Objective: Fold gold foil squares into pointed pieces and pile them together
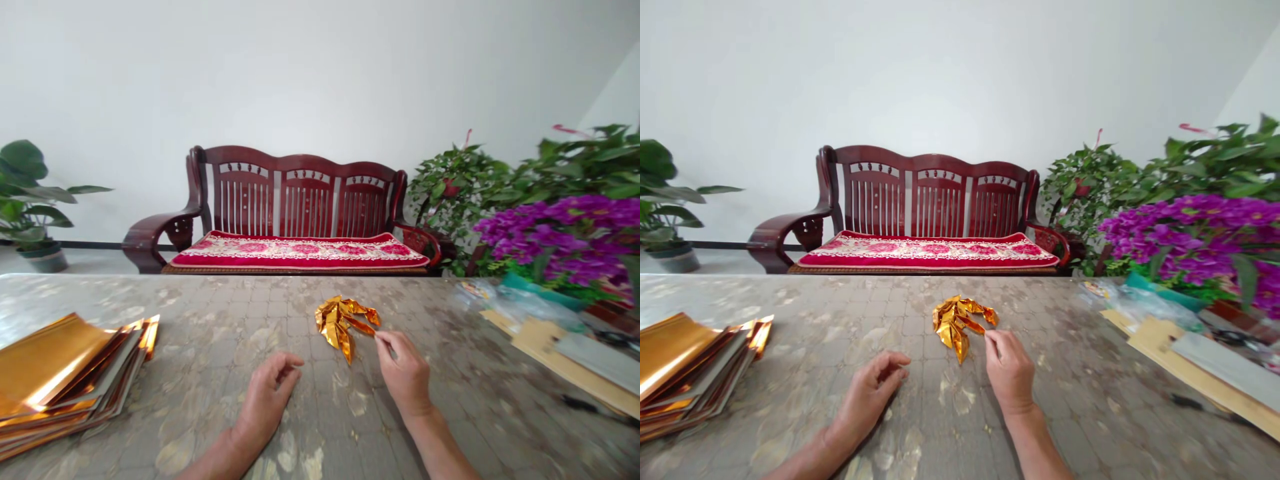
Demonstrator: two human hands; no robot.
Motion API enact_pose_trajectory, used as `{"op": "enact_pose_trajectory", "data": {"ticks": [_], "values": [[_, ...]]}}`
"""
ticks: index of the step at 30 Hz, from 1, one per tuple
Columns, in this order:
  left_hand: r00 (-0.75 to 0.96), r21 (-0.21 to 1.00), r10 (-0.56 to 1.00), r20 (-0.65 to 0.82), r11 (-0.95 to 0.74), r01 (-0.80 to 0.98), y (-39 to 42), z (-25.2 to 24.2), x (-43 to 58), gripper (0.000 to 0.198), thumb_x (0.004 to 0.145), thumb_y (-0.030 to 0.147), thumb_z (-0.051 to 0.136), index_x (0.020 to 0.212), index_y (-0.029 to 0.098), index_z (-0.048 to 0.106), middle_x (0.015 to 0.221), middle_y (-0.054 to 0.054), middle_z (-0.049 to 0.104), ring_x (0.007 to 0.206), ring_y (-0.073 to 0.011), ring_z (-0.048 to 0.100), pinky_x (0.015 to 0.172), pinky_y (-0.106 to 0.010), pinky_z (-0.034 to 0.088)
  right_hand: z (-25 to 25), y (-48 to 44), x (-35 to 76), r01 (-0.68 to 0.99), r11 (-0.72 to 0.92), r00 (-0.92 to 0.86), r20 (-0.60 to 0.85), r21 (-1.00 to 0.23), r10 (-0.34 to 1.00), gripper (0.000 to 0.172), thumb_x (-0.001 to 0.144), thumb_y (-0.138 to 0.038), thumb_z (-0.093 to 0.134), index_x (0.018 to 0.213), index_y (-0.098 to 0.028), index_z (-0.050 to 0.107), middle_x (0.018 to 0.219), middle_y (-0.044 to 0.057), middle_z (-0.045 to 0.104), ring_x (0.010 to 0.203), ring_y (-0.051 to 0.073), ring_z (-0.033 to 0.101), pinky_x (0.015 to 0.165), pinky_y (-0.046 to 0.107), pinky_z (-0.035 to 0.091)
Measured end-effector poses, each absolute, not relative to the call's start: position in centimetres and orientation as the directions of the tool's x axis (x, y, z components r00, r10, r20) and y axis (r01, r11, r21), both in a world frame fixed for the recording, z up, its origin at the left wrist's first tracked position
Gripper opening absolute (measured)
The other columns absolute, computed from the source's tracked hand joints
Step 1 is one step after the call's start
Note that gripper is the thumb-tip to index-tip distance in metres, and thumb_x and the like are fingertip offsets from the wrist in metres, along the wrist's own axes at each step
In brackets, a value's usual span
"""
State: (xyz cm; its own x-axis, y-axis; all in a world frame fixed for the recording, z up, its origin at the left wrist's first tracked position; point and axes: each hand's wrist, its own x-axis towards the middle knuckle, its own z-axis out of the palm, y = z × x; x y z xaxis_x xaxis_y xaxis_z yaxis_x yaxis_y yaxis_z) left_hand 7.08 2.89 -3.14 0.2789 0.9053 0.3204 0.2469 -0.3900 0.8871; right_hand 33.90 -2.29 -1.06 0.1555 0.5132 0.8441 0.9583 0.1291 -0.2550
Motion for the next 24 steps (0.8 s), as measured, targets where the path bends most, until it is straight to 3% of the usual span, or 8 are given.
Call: {"op": "enact_pose_trajectory", "data": {"ticks": [3,5,7,10,17,24], "values": [[0.322,0.808,0.831,0.453,-0.536,0.247,2.6,-2.7,7.0,0.024,0.085,0.021,0.054,0.104,0.024,0.068,0.099,-0.005,0.069,0.086,-0.0195,0.066,0.073,-0.029,0.054,-0.4,-3.0,32.3,0.933,0.254,0.095,0.854,-0.256,0.511,0.011,0.089,-0.016,0.057,0.089,-0.022,0.066,0.084,0.005,0.070,0.080,0.018,0.067,0.079,0.031,0.052],[0.337,0.723,0.767,0.546,-0.635,0.272,2.3,-2.3,7.0,0.036,0.086,0.016,0.053,0.118,0.027,0.063,0.122,-0.008,0.061,0.108,-0.0222,0.061,0.085,-0.034,0.054,0.1,-3.6,30.7,0.903,0.339,0.047,0.844,-0.264,0.534,0.015,0.088,-0.012,0.058,0.095,-0.022,0.066,0.087,0.005,0.070,0.082,0.018,0.066,0.079,0.031,0.052],[0.341,0.647,0.720,0.605,-0.694,0.316,2.1,-2.0,7.1,0.043,0.086,0.012,0.053,0.125,0.029,0.059,0.132,-0.008,0.055,0.121,-0.0237,0.054,0.098,-0.039,0.050,0.3,-4.0,29.1,0.868,0.412,-0.008,0.822,-0.277,0.569,0.019,0.087,-0.009,0.057,0.098,-0.023,0.065,0.086,0.005,0.069,0.080,0.018,0.066,0.076,0.030,0.053],[0.346,0.610,0.687,0.639,-0.727,0.316,2.1,-1.7,7.1,0.043,0.088,0.008,0.050,0.124,0.029,0.058,0.129,-0.008,0.054,0.120,-0.0218,0.054,0.100,-0.038,0.048,0.5,-4.4,27.1,0.828,0.476,-0.063,0.795,-0.296,0.603,0.022,0.087,-0.008,0.056,0.099,-0.024,0.065,0.085,0.004,0.069,0.079,0.018,0.066,0.073,0.030,0.053],[0.319,0.633,0.679,0.662,-0.734,0.248,2.9,-1.9,6.8,0.024,0.093,0.010,0.050,0.104,0.024,0.066,0.105,-0.006,0.058,0.099,-0.0165,0.060,0.085,-0.028,0.052,0.2,-4.4,26.3,0.788,0.529,-0.118,0.767,-0.315,0.631,0.032,0.086,-0.004,0.053,0.107,-0.025,0.067,0.088,0.004,0.066,0.080,0.017,0.064,0.073,0.028,0.053],[0.392,0.593,0.603,0.695,-0.789,0.163,3.1,-2.0,6.5,0.028,0.094,0.007,0.048,0.109,0.025,0.065,0.109,-0.006,0.055,0.100,-0.0150,0.059,0.086,-0.027,0.051,0.2,-4.2,26.6,0.758,0.563,-0.156,0.746,-0.330,0.647,0.035,0.090,-0.002,0.047,0.111,-0.022,0.066,0.087,0.004,0.061,0.078,0.014,0.061,0.070,0.025,0.051]]}}
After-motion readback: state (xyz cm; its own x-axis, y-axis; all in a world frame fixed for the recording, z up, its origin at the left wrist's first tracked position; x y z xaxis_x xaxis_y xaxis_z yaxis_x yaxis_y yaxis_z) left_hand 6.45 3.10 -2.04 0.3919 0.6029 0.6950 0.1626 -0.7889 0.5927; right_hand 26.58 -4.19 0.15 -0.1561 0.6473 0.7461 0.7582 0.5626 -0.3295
